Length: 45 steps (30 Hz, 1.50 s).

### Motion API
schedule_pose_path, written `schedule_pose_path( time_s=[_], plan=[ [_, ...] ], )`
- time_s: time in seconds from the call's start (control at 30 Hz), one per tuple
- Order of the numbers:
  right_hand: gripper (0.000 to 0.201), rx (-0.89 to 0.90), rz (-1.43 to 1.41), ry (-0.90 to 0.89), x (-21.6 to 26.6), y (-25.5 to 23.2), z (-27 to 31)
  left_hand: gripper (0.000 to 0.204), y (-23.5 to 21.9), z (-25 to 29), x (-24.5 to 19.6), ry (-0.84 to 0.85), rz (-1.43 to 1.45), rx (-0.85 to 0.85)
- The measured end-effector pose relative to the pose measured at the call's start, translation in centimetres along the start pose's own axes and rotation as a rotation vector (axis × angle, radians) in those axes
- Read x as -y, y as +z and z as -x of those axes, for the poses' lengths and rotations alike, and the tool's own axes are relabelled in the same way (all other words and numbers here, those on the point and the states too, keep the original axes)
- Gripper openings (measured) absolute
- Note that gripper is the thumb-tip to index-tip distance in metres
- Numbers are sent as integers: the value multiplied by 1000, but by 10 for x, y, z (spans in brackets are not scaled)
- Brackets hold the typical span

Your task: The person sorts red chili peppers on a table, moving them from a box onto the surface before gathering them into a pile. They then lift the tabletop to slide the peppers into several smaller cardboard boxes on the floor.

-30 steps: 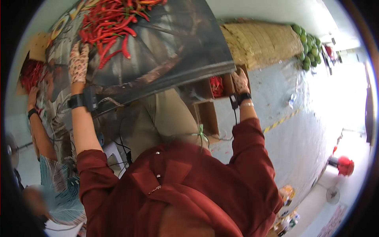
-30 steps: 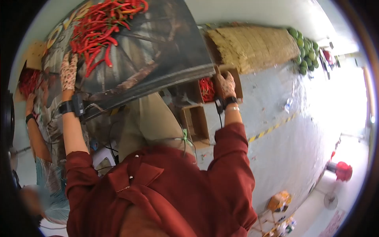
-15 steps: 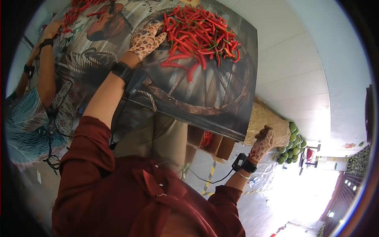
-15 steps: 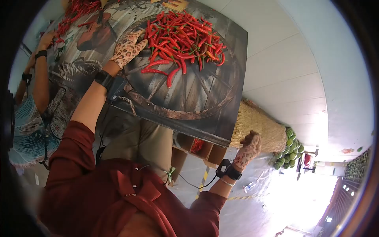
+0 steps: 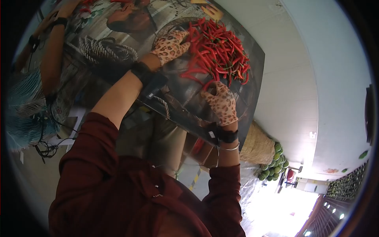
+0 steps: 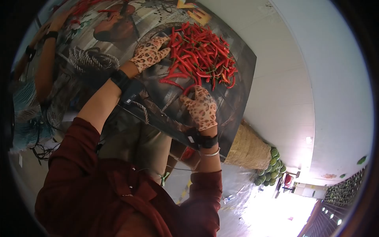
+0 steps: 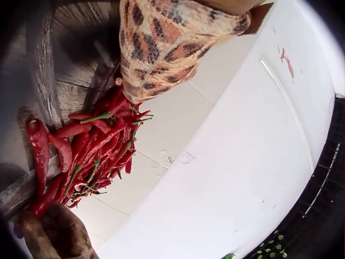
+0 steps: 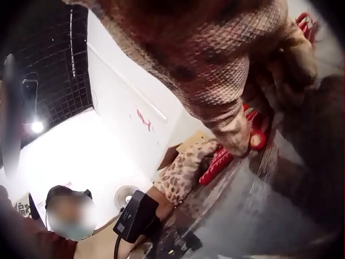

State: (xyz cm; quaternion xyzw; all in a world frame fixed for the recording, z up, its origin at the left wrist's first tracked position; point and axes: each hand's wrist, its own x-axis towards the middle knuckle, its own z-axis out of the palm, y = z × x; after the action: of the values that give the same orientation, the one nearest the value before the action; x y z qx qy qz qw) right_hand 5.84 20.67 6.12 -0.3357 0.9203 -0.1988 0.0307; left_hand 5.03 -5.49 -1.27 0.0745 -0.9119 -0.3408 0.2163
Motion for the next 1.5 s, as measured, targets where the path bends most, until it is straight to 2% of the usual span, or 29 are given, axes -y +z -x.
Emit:
schedule_pose_path(
  time_s=[0.07,0.13,0.23,0.3,0.33,0.43,0.5,0.53,0.6,0.63,0.7,0.73,0.8,0.9,1.13,1.2,1.23,1.27,1.33,1.37,1.5],
  plan=[
    [31,-70,156,-40,-5,13,-3,55,1,1,-1,-38,-3,-4],
    [30,-73,181,-92,-13,15,-1,55,3,1,1,-14,-4,-3],
    [28,-89,169,-28,-2,3,2,54,7,0,6,6,25,-17],
    [28,-28,-45,55,9,-6,2,54,8,0,6,12,32,-35],
    [28,-22,-37,62,16,-9,0,53,8,-1,5,-6,23,-12],
    [31,-26,54,5,36,-4,-20,53,-2,0,-1,-24,25,33],
    [34,-7,61,-194,45,8,-33,53,-1,0,-1,-33,36,41],
    [34,-6,65,-200,49,11,-30,52,4,0,1,-16,29,13],
    [39,59,-202,81,88,4,-23,52,2,2,3,-4,20,-19],
    [39,60,-200,79,73,9,-26,51,3,4,3,11,33,-50],
    [43,37,155,-237,27,19,-33,51,1,5,1,36,54,-74],
    [43,40,190,-241,23,17,-27,51,-2,4,-1,21,60,-45],
    [44,40,149,-135,23,13,-14,52,-4,2,-4,12,76,-16],
    [45,-11,120,-77,19,8,-5,52,-3,3,-2,-2,88,-7],
    [48,-151,123,-81,31,4,-52,51,5,3,4,41,96,-36],
    [51,-136,423,-128,13,15,-69,51,6,2,5,47,93,-43],
    [62,-76,477,-111,3,21,-76,51,10,1,5,48,35,-77],
    [62,-74,476,-118,9,18,-80,52,10,1,4,47,-22,-109],
    [67,56,507,49,22,11,-86,52,9,2,6,52,-8,-94],
    [67,-44,495,-20,19,16,-85,53,9,2,6,66,10,-75],
    [69,-11,485,10,17,15,-89,53,11,0,5,68,53,-84]
  ],
)
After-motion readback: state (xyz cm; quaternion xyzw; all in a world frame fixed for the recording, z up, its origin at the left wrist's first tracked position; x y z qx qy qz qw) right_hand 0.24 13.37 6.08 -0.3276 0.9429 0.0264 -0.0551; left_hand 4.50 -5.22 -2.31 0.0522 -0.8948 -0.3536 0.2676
